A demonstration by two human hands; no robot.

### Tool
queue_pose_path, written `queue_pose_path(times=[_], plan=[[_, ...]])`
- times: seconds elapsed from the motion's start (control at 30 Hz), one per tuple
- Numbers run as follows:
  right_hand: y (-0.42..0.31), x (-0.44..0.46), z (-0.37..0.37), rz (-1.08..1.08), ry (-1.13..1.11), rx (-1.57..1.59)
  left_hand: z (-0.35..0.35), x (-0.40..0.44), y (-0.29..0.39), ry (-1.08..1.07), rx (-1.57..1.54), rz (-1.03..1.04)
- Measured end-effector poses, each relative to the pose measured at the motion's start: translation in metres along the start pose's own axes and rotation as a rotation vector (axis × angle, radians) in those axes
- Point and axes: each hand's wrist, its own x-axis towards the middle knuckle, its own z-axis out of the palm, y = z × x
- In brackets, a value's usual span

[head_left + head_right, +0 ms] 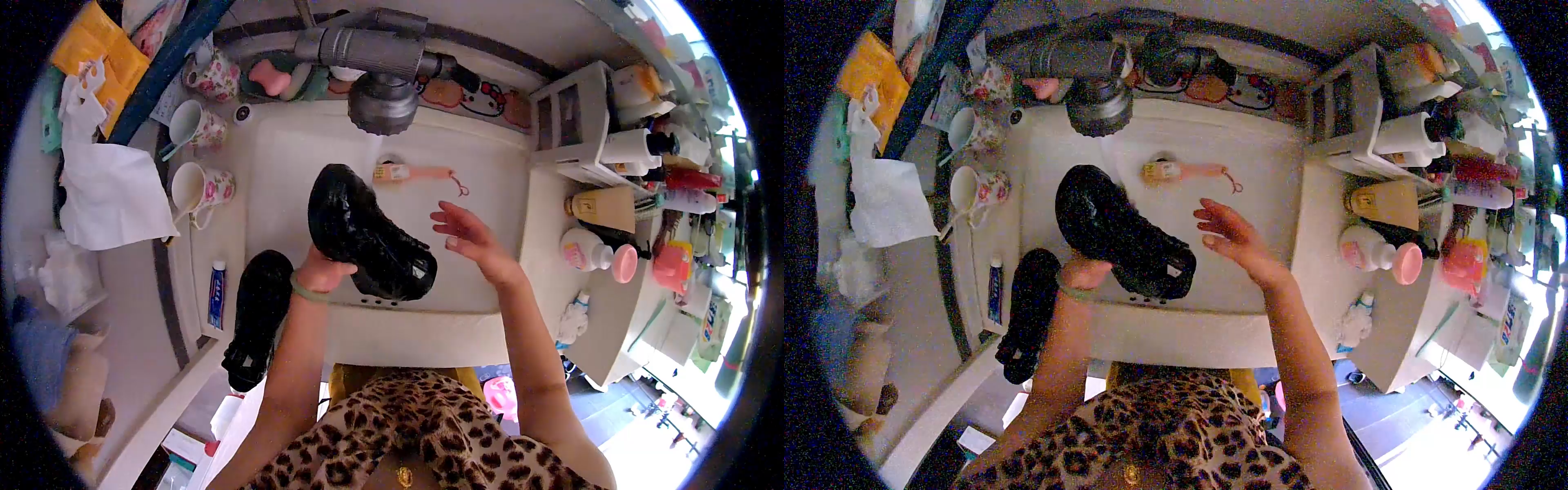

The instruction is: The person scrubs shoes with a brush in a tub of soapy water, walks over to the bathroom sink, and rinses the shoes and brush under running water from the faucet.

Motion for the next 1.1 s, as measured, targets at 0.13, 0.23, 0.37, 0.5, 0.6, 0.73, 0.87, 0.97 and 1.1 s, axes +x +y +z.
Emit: queue_pose_path(times=[0.13, 0.23, 0.37, 0.5, 0.6, 0.73, 0.87, 0.97, 1.1], plan=[[-0.001, -0.001, -0.003, 0.021, 0.003, -0.019, 0.002, 0.01, 0.003, -0.048, -0.116, -0.037], [-0.006, 0.002, 0.002, -0.011, -0.049, -0.031, 0.004, 0.021, 0.003, -0.116, -0.169, -0.035], [0.021, 0.014, 0.012, 0.202, -0.082, 0.144, 0.019, 0.028, 0.011, -0.25, -0.077, 0.094], [0.041, 0.014, 0.03, 0.276, -0.2, 0.427, 0.024, 0.03, 0.007, -0.201, -0.133, 0.201], [0.047, 0.009, 0.048, 0.38, -0.233, 0.584, 0.019, 0.034, -0.01, -0.135, -0.451, 0.199], [0.054, 0.008, 0.065, 0.483, -0.276, 1.009, 0.027, 0.034, -0.011, -0.218, -0.503, 0.287], [0.051, 0.008, 0.065, 0.396, -0.064, 0.982, -0.006, 0.02, -0.016, -0.151, -0.386, 0.169], [0.066, 0.021, 0.05, 0.203, 0.045, 0.796, -0.005, 0.014, -0.007, -0.006, -0.284, 0.095], [0.058, 0.033, 0.046, 0.101, 0.104, 0.764, 0.02, 0.017, 0.01, -0.037, -0.121, 0.238]])
